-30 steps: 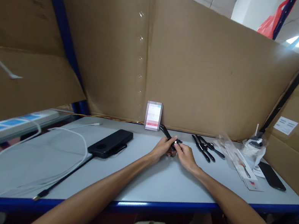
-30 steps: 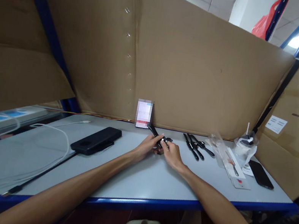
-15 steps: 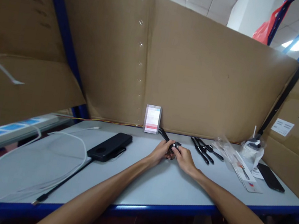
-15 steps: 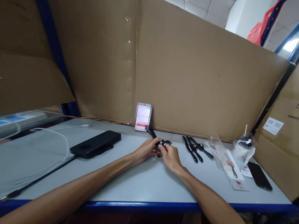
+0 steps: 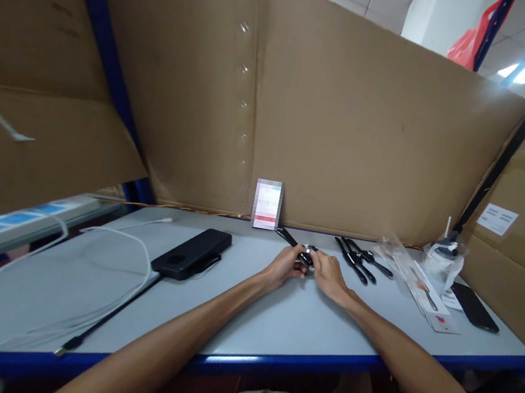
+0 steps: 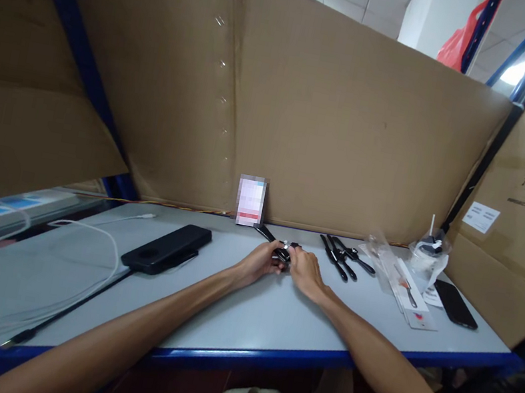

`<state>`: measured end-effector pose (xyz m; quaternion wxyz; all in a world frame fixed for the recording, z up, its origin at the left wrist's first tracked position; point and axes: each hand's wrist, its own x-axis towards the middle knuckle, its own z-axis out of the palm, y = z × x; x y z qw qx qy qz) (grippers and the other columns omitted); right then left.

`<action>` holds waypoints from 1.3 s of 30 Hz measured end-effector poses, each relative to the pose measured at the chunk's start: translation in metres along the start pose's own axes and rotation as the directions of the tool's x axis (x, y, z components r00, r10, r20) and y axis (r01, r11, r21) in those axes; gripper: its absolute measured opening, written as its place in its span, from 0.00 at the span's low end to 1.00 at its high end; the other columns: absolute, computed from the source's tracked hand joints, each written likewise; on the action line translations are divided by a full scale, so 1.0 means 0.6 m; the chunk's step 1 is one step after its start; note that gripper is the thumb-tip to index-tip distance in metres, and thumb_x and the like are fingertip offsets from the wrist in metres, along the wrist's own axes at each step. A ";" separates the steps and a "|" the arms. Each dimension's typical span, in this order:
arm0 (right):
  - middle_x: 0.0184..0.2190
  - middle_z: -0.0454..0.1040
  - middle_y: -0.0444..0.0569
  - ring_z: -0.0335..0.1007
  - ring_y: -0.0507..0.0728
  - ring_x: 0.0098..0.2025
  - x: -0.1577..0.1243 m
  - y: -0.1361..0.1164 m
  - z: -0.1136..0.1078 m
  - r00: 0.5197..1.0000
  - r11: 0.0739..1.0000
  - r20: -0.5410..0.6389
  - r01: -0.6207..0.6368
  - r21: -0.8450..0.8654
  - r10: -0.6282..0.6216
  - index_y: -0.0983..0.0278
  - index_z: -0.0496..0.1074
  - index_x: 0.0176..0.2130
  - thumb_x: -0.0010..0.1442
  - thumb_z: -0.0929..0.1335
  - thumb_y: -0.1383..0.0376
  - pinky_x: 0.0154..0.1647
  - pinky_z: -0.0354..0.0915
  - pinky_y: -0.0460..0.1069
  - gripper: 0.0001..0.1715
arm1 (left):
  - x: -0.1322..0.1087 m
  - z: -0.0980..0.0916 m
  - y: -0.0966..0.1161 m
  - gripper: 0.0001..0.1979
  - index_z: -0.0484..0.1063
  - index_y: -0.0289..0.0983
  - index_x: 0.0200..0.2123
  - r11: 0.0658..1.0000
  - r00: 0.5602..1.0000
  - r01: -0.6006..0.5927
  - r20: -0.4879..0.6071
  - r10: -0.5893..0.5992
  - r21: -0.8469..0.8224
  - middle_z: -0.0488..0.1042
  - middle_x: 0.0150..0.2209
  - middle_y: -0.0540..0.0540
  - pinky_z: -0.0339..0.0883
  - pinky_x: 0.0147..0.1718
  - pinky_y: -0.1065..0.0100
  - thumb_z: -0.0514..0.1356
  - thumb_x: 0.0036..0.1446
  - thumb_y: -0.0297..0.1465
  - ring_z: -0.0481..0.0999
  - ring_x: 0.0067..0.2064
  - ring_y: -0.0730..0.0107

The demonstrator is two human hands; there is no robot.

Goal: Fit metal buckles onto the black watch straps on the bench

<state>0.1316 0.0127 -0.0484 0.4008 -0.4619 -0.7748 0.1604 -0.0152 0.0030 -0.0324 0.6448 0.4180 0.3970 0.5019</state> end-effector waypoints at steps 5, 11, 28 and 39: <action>0.23 0.74 0.49 0.67 0.55 0.28 0.006 -0.003 -0.006 0.997 0.984 0.052 -0.069 0.164 0.061 0.64 0.72 0.25 0.71 0.59 0.50 0.32 0.55 0.47 0.31 | 0.007 -0.004 -0.001 0.14 0.69 0.34 0.32 1.000 1.000 -0.017 0.025 0.017 0.018 0.73 0.23 0.46 0.64 0.16 0.73 0.56 0.62 0.40 0.70 0.20 0.73; 0.20 0.71 0.45 0.65 0.54 0.26 0.006 -0.004 -0.006 0.990 0.963 0.102 -0.121 0.242 0.099 0.66 0.73 0.24 0.67 0.63 0.54 0.31 0.56 0.46 0.26 | 0.003 -0.009 0.004 0.25 0.71 0.33 0.32 0.991 0.992 -0.089 0.098 0.079 0.105 0.74 0.23 0.44 0.62 0.17 0.74 0.60 0.59 0.52 0.71 0.21 0.73; 0.19 0.66 0.45 0.64 0.54 0.25 0.004 -0.008 -0.005 0.990 0.943 -0.031 -0.124 0.310 0.140 0.63 0.66 0.22 0.65 0.60 0.47 0.27 0.55 0.47 0.29 | 0.003 -0.006 0.013 0.23 0.70 0.35 0.34 0.985 0.985 -0.162 0.061 0.159 0.052 0.76 0.27 0.42 0.63 0.16 0.72 0.56 0.59 0.51 0.76 0.26 0.66; 0.19 0.65 0.45 0.59 0.52 0.22 0.009 0.003 -0.003 0.981 0.918 -0.088 -0.131 0.375 0.176 0.63 0.66 0.24 0.61 0.60 0.39 0.23 0.52 0.46 0.33 | -0.005 0.001 0.012 0.18 0.66 0.37 0.33 0.928 0.949 -0.313 0.107 0.297 0.204 0.76 0.30 0.45 0.66 0.17 0.73 0.65 0.51 0.44 0.76 0.27 0.69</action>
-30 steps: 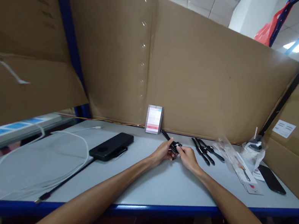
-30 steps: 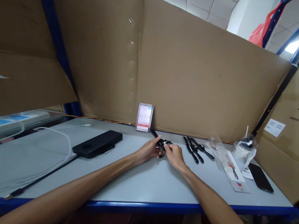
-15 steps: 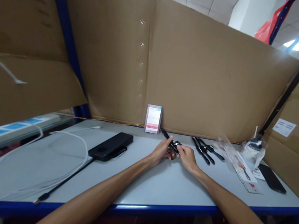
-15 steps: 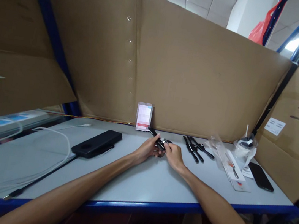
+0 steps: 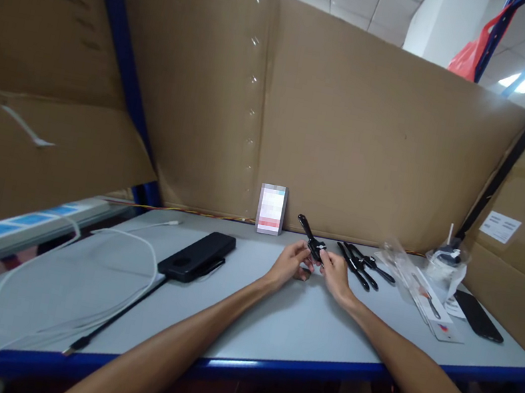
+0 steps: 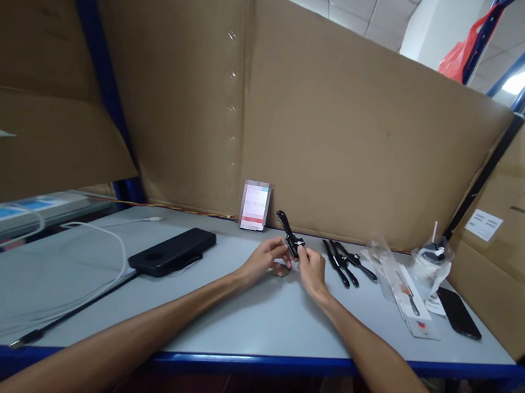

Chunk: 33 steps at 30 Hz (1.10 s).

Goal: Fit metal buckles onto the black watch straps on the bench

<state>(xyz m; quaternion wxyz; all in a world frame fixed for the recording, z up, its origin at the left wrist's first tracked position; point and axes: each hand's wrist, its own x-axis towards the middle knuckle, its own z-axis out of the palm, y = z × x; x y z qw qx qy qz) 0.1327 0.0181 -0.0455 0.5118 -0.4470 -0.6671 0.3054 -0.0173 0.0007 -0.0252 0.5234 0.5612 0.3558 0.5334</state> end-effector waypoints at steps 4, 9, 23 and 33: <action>0.19 0.65 0.45 0.58 0.52 0.22 0.001 0.004 0.003 1.000 1.000 -0.003 0.001 0.007 -0.001 0.63 0.66 0.23 0.61 0.61 0.38 0.23 0.52 0.46 0.34 | 0.002 0.000 -0.003 0.18 0.65 0.37 0.33 1.000 0.999 -0.031 -0.019 0.031 0.002 0.76 0.29 0.46 0.67 0.17 0.73 0.65 0.51 0.44 0.76 0.26 0.69; 0.17 0.64 0.44 0.58 0.52 0.21 0.000 0.003 0.005 1.000 1.000 0.025 -0.001 0.013 0.001 0.64 0.66 0.23 0.60 0.61 0.37 0.24 0.53 0.46 0.35 | 0.006 -0.002 -0.009 0.18 0.63 0.37 0.31 0.999 0.999 -0.038 -0.037 0.038 0.004 0.76 0.27 0.47 0.66 0.17 0.74 0.65 0.51 0.44 0.76 0.24 0.70; 0.15 0.60 0.41 0.56 0.51 0.20 -0.003 -0.002 0.004 0.994 0.994 0.091 -0.074 0.082 0.067 0.63 0.66 0.23 0.58 0.63 0.36 0.21 0.51 0.46 0.34 | 0.001 -0.003 -0.006 0.15 0.63 0.38 0.33 1.000 0.999 -0.018 -0.029 0.019 0.016 0.75 0.27 0.49 0.65 0.18 0.74 0.62 0.51 0.42 0.76 0.25 0.70; 0.19 0.65 0.44 0.56 0.51 0.21 -0.001 0.004 0.008 0.997 0.993 0.072 -0.031 0.112 0.023 0.64 0.66 0.24 0.59 0.63 0.41 0.22 0.52 0.46 0.31 | 0.008 -0.004 -0.012 0.25 0.63 0.38 0.36 0.988 0.996 -0.082 -0.009 0.084 0.130 0.73 0.25 0.49 0.61 0.12 0.75 0.67 0.48 0.51 0.74 0.23 0.70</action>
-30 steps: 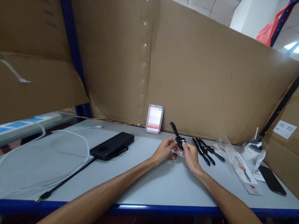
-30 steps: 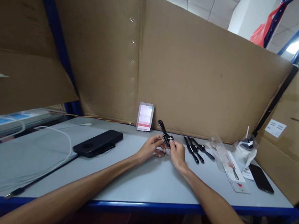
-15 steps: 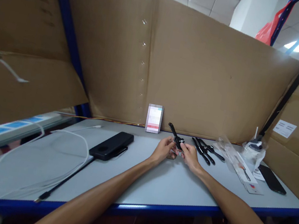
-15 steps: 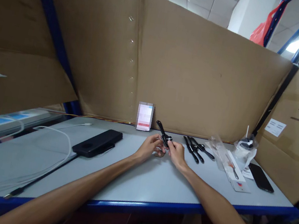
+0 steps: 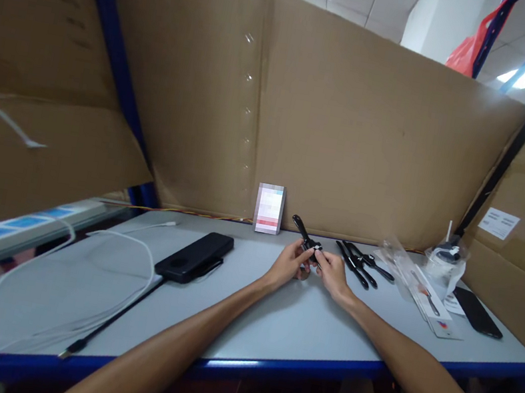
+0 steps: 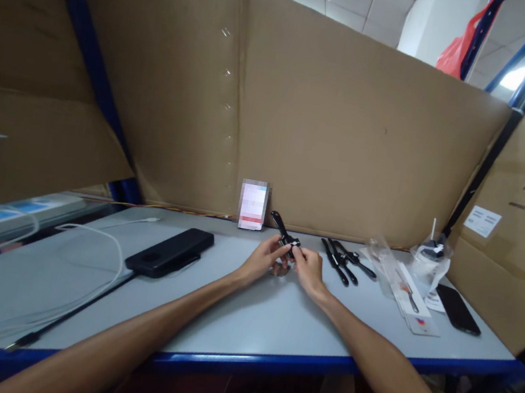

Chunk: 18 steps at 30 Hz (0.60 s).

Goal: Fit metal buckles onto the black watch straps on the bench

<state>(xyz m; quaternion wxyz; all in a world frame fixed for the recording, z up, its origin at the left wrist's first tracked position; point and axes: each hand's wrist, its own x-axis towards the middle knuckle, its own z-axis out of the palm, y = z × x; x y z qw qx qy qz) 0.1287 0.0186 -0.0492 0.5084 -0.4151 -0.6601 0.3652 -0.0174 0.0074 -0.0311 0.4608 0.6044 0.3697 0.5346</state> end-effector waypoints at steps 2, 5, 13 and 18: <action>0.18 0.64 0.43 0.57 0.51 0.21 0.000 0.001 0.000 1.000 0.999 0.006 0.000 -0.032 0.001 0.63 0.66 0.23 0.60 0.63 0.42 0.23 0.52 0.46 0.30 | 0.004 -0.001 -0.009 0.26 0.64 0.37 0.35 0.999 1.000 -0.026 -0.017 0.026 0.042 0.72 0.23 0.50 0.60 0.12 0.75 0.66 0.49 0.53 0.73 0.21 0.70; 0.17 0.64 0.43 0.58 0.52 0.22 -0.002 -0.001 0.001 1.000 0.995 0.002 0.017 -0.096 -0.017 0.63 0.65 0.22 0.60 0.62 0.42 0.24 0.53 0.46 0.30 | 0.007 -0.004 -0.021 0.26 0.65 0.37 0.34 0.994 0.997 -0.052 -0.049 0.056 0.094 0.70 0.20 0.52 0.59 0.11 0.75 0.63 0.52 0.55 0.70 0.18 0.73; 0.18 0.66 0.44 0.63 0.53 0.24 -0.008 -0.015 -0.003 0.998 0.979 0.019 0.070 -0.189 -0.068 0.62 0.65 0.22 0.62 0.61 0.44 0.28 0.56 0.47 0.29 | 0.006 -0.003 -0.019 0.27 0.65 0.36 0.32 0.998 0.999 -0.013 -0.047 0.016 0.056 0.71 0.19 0.51 0.58 0.11 0.75 0.63 0.52 0.56 0.68 0.16 0.75; 0.18 0.66 0.45 0.66 0.55 0.26 -0.014 -0.025 -0.009 0.997 0.971 0.022 0.083 -0.224 -0.080 0.62 0.64 0.22 0.63 0.62 0.46 0.29 0.57 0.47 0.28 | -0.001 0.000 -0.006 0.28 0.67 0.35 0.33 0.999 0.998 0.049 -0.033 -0.050 -0.019 0.72 0.22 0.50 0.61 0.13 0.74 0.66 0.49 0.56 0.70 0.19 0.74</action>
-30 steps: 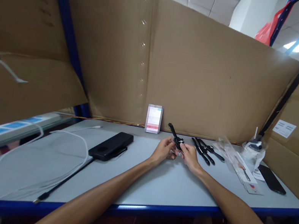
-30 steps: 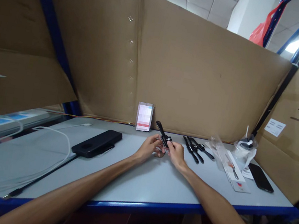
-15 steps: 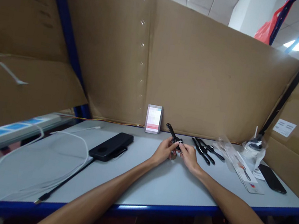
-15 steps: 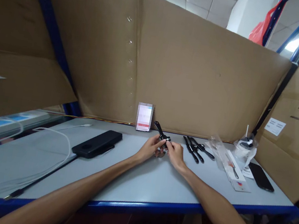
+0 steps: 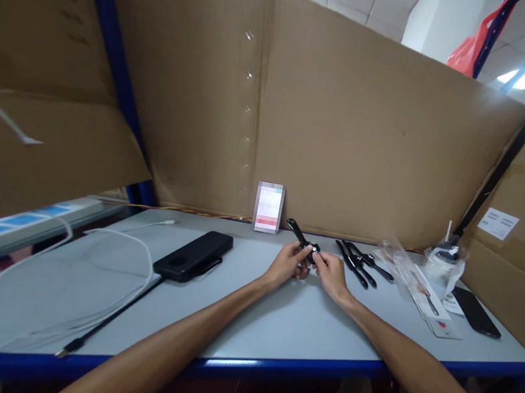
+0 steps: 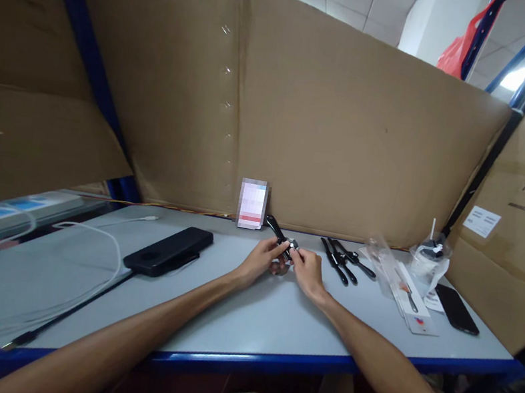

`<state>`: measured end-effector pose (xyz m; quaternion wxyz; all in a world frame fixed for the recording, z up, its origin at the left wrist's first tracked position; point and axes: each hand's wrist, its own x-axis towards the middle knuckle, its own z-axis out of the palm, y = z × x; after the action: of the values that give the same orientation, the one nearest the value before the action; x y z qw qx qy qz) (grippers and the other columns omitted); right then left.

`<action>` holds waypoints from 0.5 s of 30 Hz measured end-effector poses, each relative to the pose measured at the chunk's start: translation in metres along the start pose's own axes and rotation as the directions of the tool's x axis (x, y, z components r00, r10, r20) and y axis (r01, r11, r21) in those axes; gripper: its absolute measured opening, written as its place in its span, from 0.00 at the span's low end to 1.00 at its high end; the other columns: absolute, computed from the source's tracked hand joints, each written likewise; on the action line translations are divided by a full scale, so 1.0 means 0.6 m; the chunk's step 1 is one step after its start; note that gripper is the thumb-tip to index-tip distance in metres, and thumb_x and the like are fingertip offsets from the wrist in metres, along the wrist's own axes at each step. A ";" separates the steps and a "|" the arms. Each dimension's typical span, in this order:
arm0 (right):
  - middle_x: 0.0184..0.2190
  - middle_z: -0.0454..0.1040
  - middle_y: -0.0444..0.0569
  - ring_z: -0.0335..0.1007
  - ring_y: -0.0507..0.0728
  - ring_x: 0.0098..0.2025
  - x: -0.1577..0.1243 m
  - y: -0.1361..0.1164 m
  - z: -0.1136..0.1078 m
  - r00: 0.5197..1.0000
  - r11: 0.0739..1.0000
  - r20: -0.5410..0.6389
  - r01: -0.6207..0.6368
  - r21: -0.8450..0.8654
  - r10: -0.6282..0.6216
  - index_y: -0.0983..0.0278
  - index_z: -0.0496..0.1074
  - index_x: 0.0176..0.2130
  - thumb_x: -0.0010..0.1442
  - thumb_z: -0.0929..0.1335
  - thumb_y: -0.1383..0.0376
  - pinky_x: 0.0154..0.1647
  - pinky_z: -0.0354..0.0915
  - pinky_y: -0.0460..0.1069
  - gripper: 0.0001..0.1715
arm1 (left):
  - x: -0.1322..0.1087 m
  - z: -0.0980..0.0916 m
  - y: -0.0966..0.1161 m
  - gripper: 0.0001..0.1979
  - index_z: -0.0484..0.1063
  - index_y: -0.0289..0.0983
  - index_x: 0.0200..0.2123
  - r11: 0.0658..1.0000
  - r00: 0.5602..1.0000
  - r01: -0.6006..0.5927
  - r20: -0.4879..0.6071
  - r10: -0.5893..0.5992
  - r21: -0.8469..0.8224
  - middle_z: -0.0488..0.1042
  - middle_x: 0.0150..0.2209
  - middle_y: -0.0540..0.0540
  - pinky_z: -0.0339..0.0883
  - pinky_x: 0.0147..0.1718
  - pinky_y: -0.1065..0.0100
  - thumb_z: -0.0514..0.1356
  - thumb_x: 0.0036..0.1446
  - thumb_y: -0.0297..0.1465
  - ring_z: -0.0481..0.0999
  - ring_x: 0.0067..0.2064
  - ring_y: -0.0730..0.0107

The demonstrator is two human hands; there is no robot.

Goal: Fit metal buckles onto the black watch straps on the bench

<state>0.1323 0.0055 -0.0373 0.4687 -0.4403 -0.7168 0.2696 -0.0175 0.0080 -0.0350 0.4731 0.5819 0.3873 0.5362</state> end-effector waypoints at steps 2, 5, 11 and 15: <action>0.18 0.66 0.45 0.67 0.55 0.27 -0.002 -0.003 -0.001 1.000 1.000 0.000 0.006 -0.008 -0.006 0.62 0.64 0.21 0.63 0.62 0.47 0.30 0.57 0.47 0.28 | -0.002 0.000 0.002 0.29 0.68 0.34 0.34 1.000 1.000 0.007 -0.012 -0.008 -0.016 0.71 0.21 0.50 0.61 0.13 0.74 0.66 0.48 0.55 0.70 0.19 0.74; 0.18 0.66 0.45 0.66 0.55 0.27 -0.005 -0.005 -0.001 1.000 1.000 0.002 0.014 -0.024 -0.014 0.62 0.64 0.22 0.64 0.62 0.49 0.29 0.56 0.47 0.26 | -0.004 0.000 0.004 0.29 0.70 0.34 0.34 1.000 1.000 0.012 -0.023 -0.013 -0.024 0.70 0.20 0.51 0.60 0.13 0.74 0.68 0.46 0.55 0.70 0.19 0.73; 0.18 0.65 0.43 0.61 0.53 0.25 -0.007 -0.003 -0.001 1.000 0.999 0.006 0.018 -0.040 -0.017 0.61 0.62 0.21 0.63 0.62 0.50 0.28 0.54 0.46 0.25 | -0.003 -0.006 0.006 0.30 0.70 0.34 0.31 0.999 0.999 0.037 -0.019 -0.038 -0.040 0.71 0.21 0.50 0.60 0.14 0.74 0.70 0.43 0.55 0.69 0.20 0.74; 0.19 0.65 0.43 0.61 0.53 0.25 -0.006 -0.003 0.000 0.999 0.997 0.022 0.040 -0.064 -0.039 0.62 0.64 0.22 0.64 0.62 0.52 0.29 0.54 0.46 0.24 | -0.003 -0.010 0.009 0.30 0.70 0.34 0.32 0.998 0.999 0.051 -0.002 -0.051 -0.042 0.71 0.22 0.50 0.59 0.15 0.75 0.70 0.43 0.55 0.70 0.22 0.74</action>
<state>0.1326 0.0014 -0.0376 0.4521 -0.4378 -0.7386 0.2417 -0.0238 0.0059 -0.0305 0.4982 0.5610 0.3914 0.5329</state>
